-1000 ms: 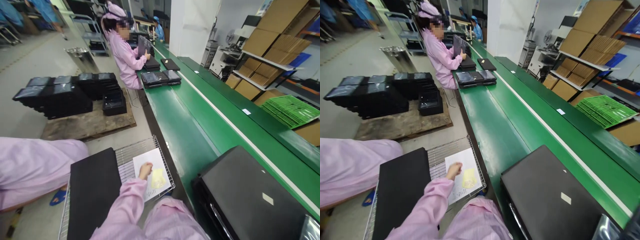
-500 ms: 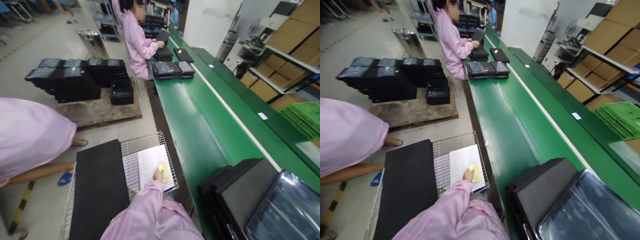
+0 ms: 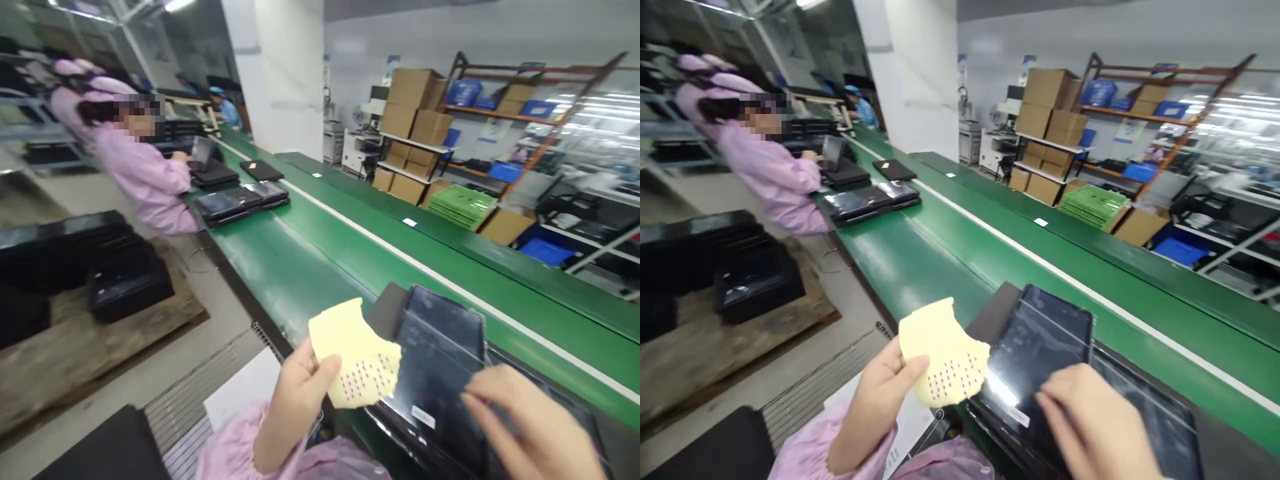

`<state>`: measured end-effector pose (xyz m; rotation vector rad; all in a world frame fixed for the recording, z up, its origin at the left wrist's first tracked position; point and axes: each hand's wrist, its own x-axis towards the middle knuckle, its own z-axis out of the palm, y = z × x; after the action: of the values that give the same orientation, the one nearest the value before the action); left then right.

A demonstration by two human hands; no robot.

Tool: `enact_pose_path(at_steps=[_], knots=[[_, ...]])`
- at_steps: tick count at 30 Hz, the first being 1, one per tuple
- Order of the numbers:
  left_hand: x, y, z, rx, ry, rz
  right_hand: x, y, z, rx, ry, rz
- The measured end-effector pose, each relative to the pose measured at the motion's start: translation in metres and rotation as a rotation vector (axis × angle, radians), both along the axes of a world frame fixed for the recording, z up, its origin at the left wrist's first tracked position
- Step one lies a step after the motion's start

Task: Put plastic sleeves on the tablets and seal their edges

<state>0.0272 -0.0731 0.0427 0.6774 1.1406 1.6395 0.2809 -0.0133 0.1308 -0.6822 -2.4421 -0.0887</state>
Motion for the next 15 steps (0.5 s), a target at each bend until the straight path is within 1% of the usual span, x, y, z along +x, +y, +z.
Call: enact_pose_path(at_steps=[1,2,3,5,8,11,15], knots=[[0.013,0.003,0.007,0.014,0.016,-0.096,-0.012,-0.008,0.002,0.019,0.001,0.077],[0.025,0.006,0.012,0.033,0.023,-0.185,-0.022,-0.013,0.003,0.042,0.023,0.105],[0.036,0.008,0.015,0.049,0.024,-0.261,-0.030,-0.017,0.004,0.042,0.020,0.104],[0.051,0.012,0.019,0.071,0.024,-0.365,-0.037,-0.022,0.002,0.035,0.022,0.041],[0.063,0.017,0.018,0.103,-0.025,-0.464,-0.030,-0.023,-0.005,-0.037,0.033,-0.056],[0.070,0.021,0.016,0.149,-0.147,-0.550,-0.015,-0.024,-0.010,-0.113,0.084,-0.089],[0.080,0.026,0.018,0.175,-0.261,-0.644,-0.003,-0.027,-0.011,-0.150,0.133,-0.108]])
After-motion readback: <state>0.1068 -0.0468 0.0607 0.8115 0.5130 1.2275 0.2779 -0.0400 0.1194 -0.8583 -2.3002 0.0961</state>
